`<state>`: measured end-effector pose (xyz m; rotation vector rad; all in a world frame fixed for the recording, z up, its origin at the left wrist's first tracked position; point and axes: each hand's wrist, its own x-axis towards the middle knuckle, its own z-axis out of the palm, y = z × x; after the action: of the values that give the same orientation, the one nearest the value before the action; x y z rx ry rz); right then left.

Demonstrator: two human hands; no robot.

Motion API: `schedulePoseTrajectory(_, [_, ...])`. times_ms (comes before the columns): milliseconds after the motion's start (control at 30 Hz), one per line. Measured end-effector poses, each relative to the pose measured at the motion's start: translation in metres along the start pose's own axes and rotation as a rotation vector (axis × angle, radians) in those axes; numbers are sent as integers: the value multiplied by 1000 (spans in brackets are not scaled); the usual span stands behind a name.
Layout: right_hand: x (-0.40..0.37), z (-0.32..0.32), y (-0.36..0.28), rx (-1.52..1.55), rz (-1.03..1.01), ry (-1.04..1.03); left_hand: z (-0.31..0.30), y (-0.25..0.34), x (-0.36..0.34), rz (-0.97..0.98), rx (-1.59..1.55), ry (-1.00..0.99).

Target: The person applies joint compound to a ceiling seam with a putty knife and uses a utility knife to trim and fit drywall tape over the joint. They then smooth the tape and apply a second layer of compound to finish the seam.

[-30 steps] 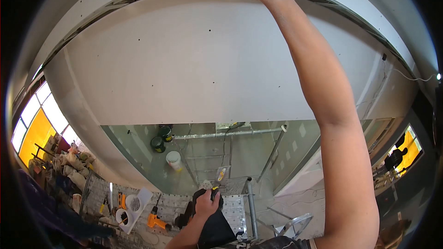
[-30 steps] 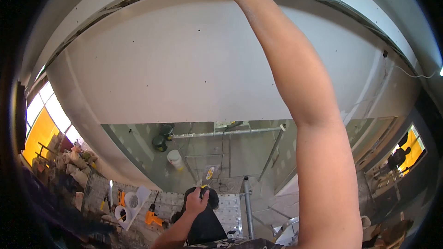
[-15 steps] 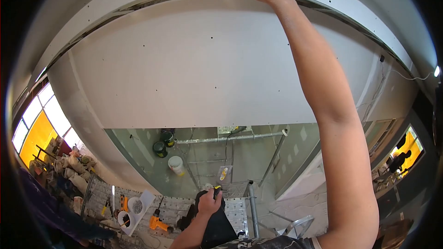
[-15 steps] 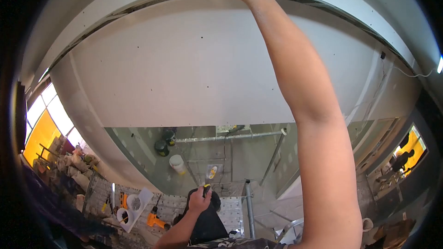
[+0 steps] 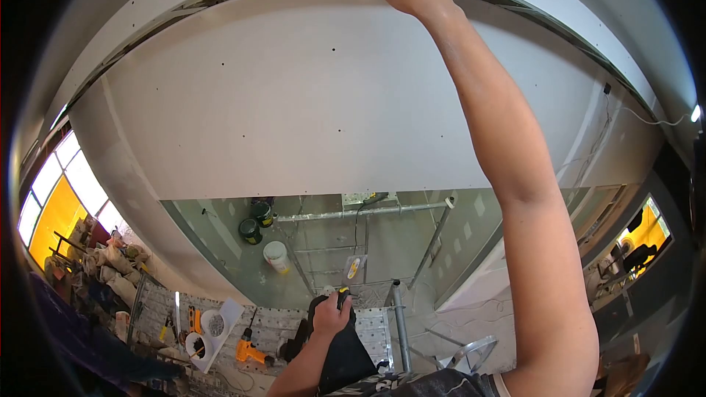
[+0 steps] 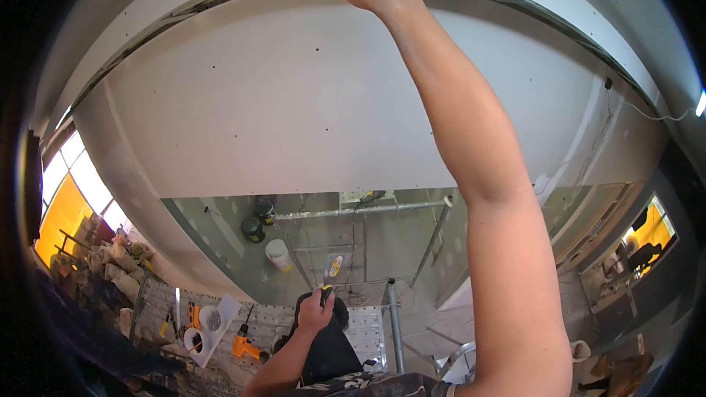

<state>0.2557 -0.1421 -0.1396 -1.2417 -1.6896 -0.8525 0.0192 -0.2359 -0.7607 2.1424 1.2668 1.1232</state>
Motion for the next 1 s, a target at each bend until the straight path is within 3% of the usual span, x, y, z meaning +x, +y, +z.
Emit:
schedulePoseTrajectory(67, [-7, -6, -4, -124, 26, -246, -1, 1, -1, -10, 18, 0])
schedulePoseTrajectory(100, [-11, -6, 0, -124, 24, -244, -1, 1, 0, -17, 35, 4])
schedulePoseTrajectory(200, [-17, -3, 16, 157, -47, 101, 0, -2, -1, -28, 47, -9])
schedulePoseTrajectory(333, [3, -5, 20, 213, 26, 152, 3, -5, 0, 1, 32, 6])
schedulePoseTrajectory(400, [19, -10, 18, 59, -46, 195, 3, -6, -1, -27, -13, -26])
schedulePoseTrajectory(700, [51, -19, 7, -4, 43, 127, 4, -12, -2, -60, -56, -24])
schedulePoseTrajectory(1000, [52, -12, 7, -9, -21, 126, -6, 6, -2, -55, 62, -8])
